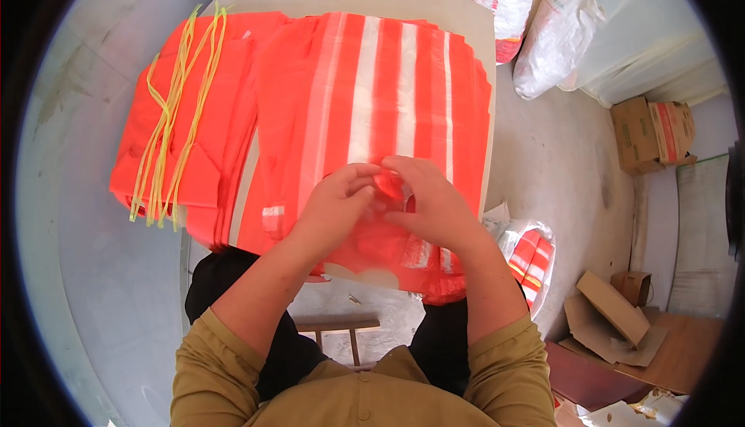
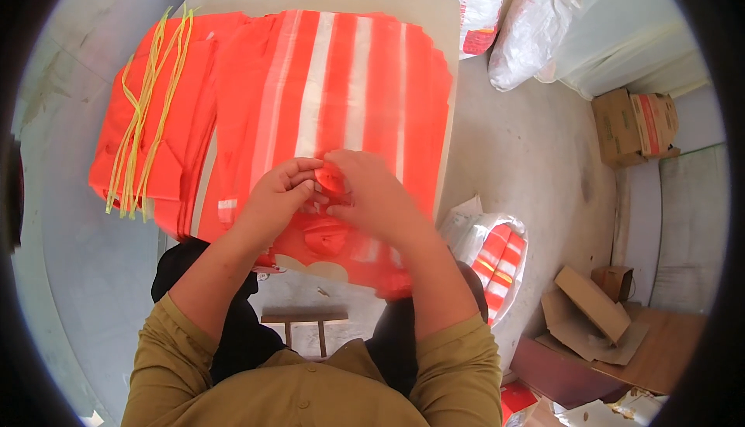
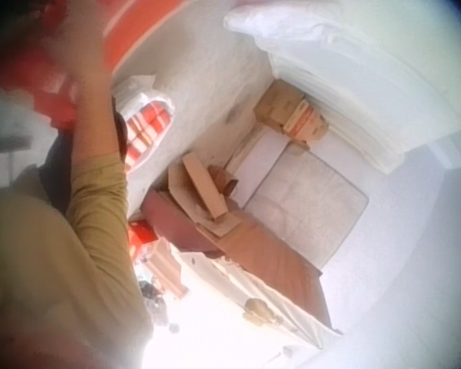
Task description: The person folds red and white striped plastic bags on a table, ties them with yellow rubber bands, and places the bundles into a white sack. The process is repeated for multiple bags in a repetitive assembly line manner.
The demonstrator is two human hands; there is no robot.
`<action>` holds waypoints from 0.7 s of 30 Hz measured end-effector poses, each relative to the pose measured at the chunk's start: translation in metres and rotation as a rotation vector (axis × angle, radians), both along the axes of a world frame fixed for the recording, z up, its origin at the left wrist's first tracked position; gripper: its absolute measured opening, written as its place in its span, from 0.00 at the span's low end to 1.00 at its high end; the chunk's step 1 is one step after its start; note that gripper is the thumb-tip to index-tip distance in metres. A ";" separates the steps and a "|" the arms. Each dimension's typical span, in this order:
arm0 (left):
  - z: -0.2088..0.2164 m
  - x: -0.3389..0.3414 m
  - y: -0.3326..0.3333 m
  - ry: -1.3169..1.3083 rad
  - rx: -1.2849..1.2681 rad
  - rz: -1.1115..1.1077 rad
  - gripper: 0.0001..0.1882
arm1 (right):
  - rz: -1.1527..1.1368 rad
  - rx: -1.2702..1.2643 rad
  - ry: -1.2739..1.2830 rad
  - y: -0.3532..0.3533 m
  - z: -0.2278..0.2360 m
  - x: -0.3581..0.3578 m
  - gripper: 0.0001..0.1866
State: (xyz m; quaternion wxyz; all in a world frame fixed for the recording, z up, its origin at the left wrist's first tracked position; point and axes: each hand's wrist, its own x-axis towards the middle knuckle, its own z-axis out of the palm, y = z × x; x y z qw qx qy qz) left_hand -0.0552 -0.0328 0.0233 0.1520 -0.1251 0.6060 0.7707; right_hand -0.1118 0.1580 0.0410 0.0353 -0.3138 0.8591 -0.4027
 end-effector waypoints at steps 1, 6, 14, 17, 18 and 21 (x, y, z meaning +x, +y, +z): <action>0.001 0.000 0.000 -0.009 0.015 0.003 0.18 | 0.000 0.040 0.078 -0.001 -0.005 -0.001 0.21; 0.008 -0.001 -0.004 0.021 0.028 0.120 0.16 | -0.215 -0.013 -0.159 0.003 -0.025 -0.008 0.07; 0.006 -0.004 -0.033 0.188 -0.295 0.487 0.16 | -0.287 -0.282 -0.544 0.009 -0.016 -0.016 0.16; 0.007 -0.003 -0.039 0.101 -0.148 0.511 0.18 | -0.324 -0.357 -0.563 0.005 -0.016 -0.015 0.16; 0.006 -0.003 -0.040 0.088 -0.120 0.510 0.18 | -0.329 -0.370 -0.570 0.005 -0.012 -0.014 0.17; 0.003 -0.001 -0.046 0.063 -0.063 0.496 0.19 | -0.335 -0.417 -0.623 0.004 -0.010 -0.015 0.17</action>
